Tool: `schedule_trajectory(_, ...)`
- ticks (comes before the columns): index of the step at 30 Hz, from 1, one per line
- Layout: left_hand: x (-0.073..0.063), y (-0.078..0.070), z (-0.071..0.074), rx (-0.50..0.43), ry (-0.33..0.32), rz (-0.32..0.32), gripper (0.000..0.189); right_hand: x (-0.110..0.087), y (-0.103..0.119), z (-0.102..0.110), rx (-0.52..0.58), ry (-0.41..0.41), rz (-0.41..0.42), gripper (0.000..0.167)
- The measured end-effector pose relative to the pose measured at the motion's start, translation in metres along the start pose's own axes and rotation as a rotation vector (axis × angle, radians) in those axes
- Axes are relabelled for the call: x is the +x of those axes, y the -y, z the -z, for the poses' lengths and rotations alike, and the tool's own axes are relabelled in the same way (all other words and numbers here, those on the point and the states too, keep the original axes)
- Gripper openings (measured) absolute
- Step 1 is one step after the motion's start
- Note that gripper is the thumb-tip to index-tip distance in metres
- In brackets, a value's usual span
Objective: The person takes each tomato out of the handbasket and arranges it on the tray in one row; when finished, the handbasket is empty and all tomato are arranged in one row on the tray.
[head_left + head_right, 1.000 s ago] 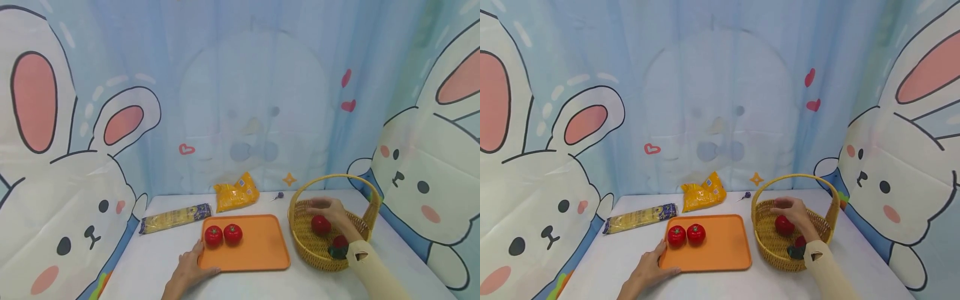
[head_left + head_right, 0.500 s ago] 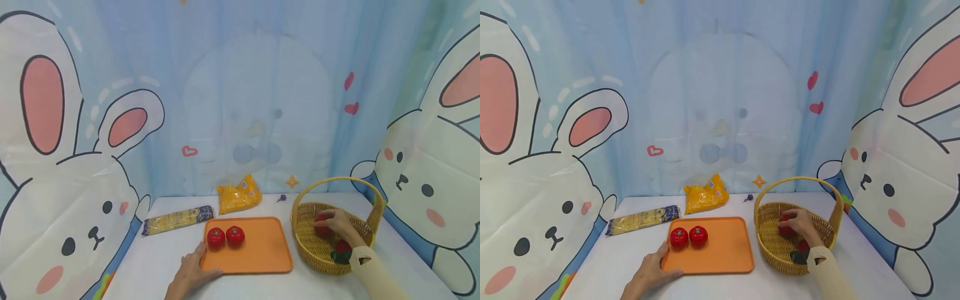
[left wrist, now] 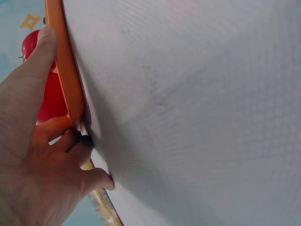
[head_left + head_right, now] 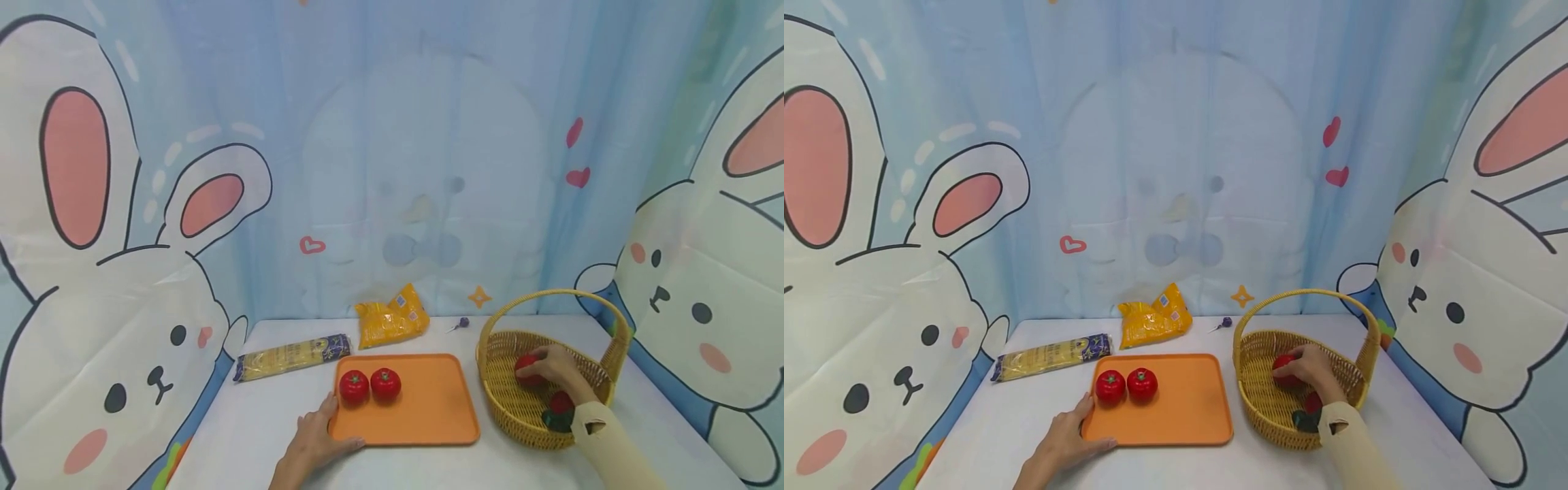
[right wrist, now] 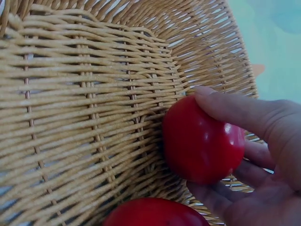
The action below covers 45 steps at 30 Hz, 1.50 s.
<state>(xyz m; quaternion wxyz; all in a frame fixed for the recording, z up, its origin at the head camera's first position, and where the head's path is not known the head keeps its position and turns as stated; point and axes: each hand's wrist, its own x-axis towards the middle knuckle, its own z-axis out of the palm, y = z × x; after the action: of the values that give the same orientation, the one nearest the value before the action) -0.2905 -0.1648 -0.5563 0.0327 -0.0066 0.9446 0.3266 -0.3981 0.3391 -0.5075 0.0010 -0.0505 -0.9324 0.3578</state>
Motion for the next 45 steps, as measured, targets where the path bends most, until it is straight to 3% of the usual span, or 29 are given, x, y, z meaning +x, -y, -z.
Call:
schedule_trajectory(11, 0.0, -0.003, 0.004, 0.002, 0.004, -0.043, 0.117, -0.004, 0.017, 0.006, -0.049, 0.098, 0.054, 0.069)
schedule_trajectory(16, 0.0, -0.001, 0.003, 0.004, 0.015, -0.033, 0.118, -0.007, 0.028, 0.004, -0.057, 0.121, 0.055, 0.064)
schedule_trajectory(20, 0.001, 0.0, 0.002, 0.006, 0.018, -0.021, 0.119, -0.011, 0.034, 0.004, -0.033, 0.109, 0.069, 0.061)
schedule_trajectory(31, 0.002, 0.001, 0.004, 0.007, 0.001, -0.048, 0.116, -0.025, 0.059, 0.014, 0.069, 0.122, 0.116, 0.071)
schedule_trajectory(45, -0.002, 0.002, 0.002, -0.014, 0.0, -0.042, 0.117, -0.057, 0.061, 0.01, 0.131, 0.098, 0.34, 0.067)
